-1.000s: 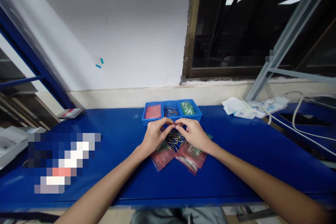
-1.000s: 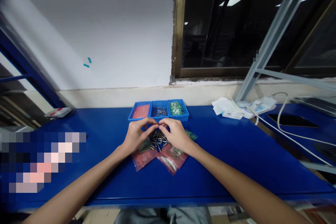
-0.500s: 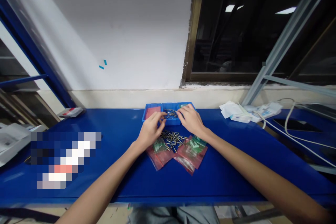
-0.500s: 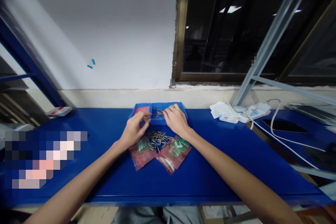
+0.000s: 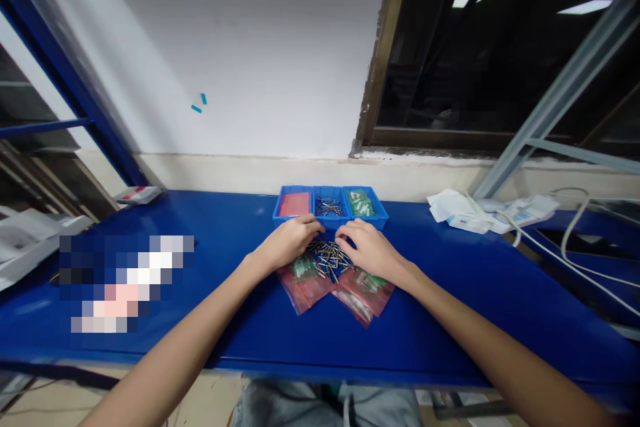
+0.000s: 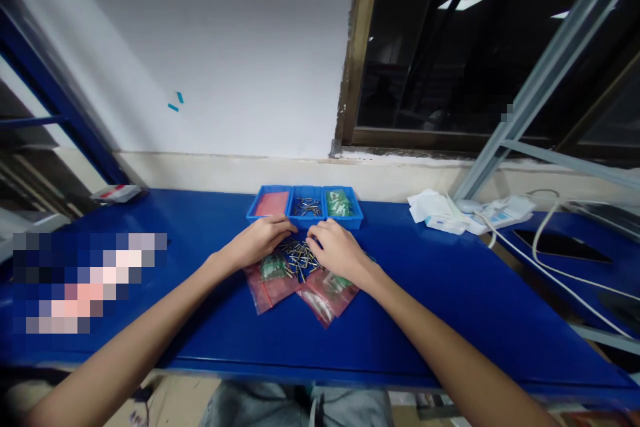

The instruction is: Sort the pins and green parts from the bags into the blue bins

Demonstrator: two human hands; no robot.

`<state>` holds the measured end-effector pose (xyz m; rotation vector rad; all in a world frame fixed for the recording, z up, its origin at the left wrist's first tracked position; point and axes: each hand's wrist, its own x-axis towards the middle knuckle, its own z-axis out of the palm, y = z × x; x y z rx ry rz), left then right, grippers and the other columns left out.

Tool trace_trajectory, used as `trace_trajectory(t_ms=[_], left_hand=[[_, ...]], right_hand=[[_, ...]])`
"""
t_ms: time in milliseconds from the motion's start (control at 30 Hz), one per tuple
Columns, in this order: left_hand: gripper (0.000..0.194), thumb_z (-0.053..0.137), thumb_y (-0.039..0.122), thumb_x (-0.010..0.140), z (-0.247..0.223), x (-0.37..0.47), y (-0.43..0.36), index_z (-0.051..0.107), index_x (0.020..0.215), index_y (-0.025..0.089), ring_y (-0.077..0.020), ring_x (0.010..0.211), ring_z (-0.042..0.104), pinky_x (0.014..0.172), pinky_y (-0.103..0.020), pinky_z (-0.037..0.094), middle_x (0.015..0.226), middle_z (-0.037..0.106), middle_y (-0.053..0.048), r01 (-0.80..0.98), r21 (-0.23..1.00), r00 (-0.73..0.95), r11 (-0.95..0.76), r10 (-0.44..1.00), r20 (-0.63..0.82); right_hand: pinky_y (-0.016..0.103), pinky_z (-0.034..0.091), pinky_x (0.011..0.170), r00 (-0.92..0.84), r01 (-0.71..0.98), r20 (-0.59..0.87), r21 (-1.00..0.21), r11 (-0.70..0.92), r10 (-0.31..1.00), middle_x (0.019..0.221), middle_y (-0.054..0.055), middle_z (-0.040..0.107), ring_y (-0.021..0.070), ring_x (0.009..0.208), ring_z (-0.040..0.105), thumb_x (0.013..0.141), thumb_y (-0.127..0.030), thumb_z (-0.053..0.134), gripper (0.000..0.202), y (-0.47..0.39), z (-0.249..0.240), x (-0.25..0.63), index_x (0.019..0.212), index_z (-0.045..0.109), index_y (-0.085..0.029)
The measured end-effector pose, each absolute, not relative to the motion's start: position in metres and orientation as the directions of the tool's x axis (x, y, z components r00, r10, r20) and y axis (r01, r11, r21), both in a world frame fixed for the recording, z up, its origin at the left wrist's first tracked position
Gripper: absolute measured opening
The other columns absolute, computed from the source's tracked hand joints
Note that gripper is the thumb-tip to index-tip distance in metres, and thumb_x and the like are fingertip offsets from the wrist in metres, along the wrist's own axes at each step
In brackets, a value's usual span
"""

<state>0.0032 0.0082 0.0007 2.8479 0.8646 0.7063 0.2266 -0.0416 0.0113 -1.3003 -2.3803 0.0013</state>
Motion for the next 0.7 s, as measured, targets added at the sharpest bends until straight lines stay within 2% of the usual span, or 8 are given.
trace_trajectory(t_ms=[133, 267, 467, 700], left_hand=[[0.028, 0.043, 0.017, 0.099, -0.002, 0.001, 0.014, 0.066, 0.114, 0.014, -0.0193, 0.097, 0.066, 0.088, -0.032, 0.052, 0.109, 0.069, -0.010, 0.473, 0.237, 0.780, -0.848, 0.529, 0.335], [0.028, 0.045, 0.015, 0.098, -0.007, 0.002, 0.014, 0.067, 0.115, 0.013, -0.0207, 0.101, 0.065, 0.090, -0.035, 0.052, 0.112, 0.069, -0.012, 0.453, 0.207, 0.817, -0.867, 0.497, 0.292], [0.026, 0.047, 0.012, 0.096, -0.009, 0.007, 0.009, 0.068, 0.110, 0.015, -0.0195, 0.098, 0.066, 0.089, -0.033, 0.053, 0.105, 0.070, -0.010, 0.484, 0.243, 0.775, -0.841, 0.541, 0.327], [0.023, 0.051, 0.011, 0.093, -0.010, 0.011, 0.005, 0.067, 0.111, 0.015, -0.0199, 0.097, 0.066, 0.089, -0.035, 0.053, 0.105, 0.068, -0.009, 0.501, 0.278, 0.741, -0.819, 0.572, 0.351]], right_hand=[[0.033, 0.044, 0.082, -0.497, 0.811, 0.303, -0.169, 0.560, 0.813, 0.094, 0.008, 0.068, 0.0224, 0.096, 0.057, 0.097, -0.021, 0.051, 0.018, -0.043, 0.006, 0.222, 0.094, 0.068, -0.017], [0.033, 0.044, 0.085, -0.512, 0.805, 0.309, -0.153, 0.573, 0.802, 0.094, 0.008, 0.067, 0.0220, 0.097, 0.057, 0.098, -0.022, 0.049, 0.020, -0.042, 0.000, 0.222, 0.093, 0.067, -0.018], [0.035, 0.044, 0.086, -0.529, 0.792, 0.331, -0.138, 0.595, 0.781, 0.094, 0.009, 0.067, 0.0222, 0.095, 0.058, 0.098, -0.020, 0.048, 0.021, -0.041, -0.004, 0.220, 0.092, 0.067, -0.017], [0.033, 0.043, 0.079, -0.515, 0.782, 0.363, -0.172, 0.600, 0.776, 0.087, 0.007, 0.067, 0.0212, 0.089, 0.057, 0.097, -0.018, 0.049, 0.021, -0.038, -0.006, 0.220, 0.088, 0.068, -0.018]])
